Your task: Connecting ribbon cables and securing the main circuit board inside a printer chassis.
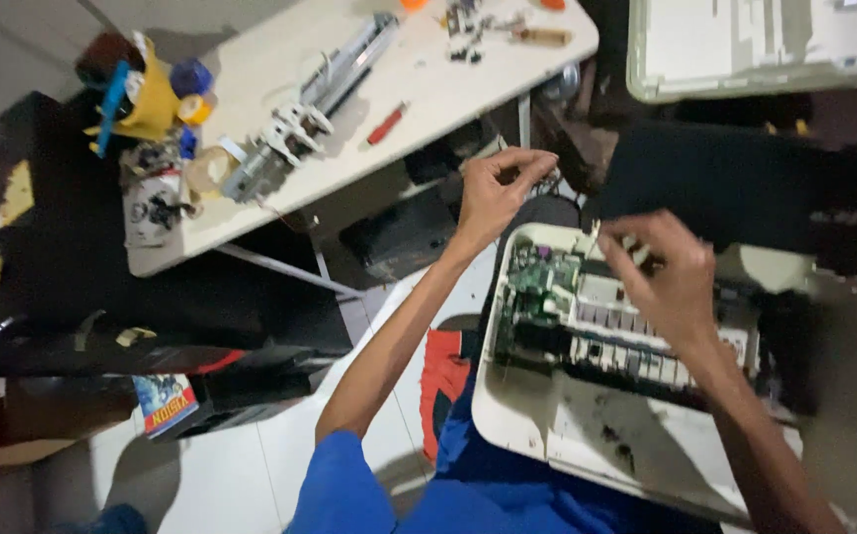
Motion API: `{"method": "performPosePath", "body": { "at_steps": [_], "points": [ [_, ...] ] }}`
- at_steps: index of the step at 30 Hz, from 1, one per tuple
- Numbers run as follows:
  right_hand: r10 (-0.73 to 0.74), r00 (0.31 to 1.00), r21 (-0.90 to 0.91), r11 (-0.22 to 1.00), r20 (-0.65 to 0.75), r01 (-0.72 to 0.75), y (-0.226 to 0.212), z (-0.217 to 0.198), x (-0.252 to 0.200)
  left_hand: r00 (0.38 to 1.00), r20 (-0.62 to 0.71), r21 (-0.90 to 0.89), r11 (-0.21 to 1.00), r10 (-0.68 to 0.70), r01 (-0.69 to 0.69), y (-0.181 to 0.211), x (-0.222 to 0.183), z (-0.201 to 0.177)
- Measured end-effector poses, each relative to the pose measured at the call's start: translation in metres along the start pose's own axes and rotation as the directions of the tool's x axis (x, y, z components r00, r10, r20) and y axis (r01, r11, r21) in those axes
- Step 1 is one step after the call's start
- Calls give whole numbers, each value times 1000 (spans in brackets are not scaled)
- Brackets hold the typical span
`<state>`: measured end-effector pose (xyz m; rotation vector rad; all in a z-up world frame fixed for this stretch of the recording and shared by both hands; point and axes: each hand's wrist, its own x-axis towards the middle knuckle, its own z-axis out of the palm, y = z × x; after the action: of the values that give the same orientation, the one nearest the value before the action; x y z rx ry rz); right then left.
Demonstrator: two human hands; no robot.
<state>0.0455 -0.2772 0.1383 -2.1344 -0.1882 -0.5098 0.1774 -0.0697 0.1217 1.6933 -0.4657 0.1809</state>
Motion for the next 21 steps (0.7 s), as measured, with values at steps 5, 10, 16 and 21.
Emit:
{"method": "performPosePath", "body": {
  "at_steps": [5,10,16,21],
  "points": [
    [-119,991,171,980,63,107,-19,5,15,967,115,-315,915,-228,253,32,-61,8],
    [-185,971,227,963,154,148,-23,22,11,931,182,-332,872,-316,361,17,-79,-4],
    [-143,976,235,967,165,102,-17,36,2,869,161,-358,793,-468,494,35,-79,-18],
    [27,964,179,981,263,-77,6,60,-25,868,103,-308,814,-486,492,28,-81,-31]
  ]
}}
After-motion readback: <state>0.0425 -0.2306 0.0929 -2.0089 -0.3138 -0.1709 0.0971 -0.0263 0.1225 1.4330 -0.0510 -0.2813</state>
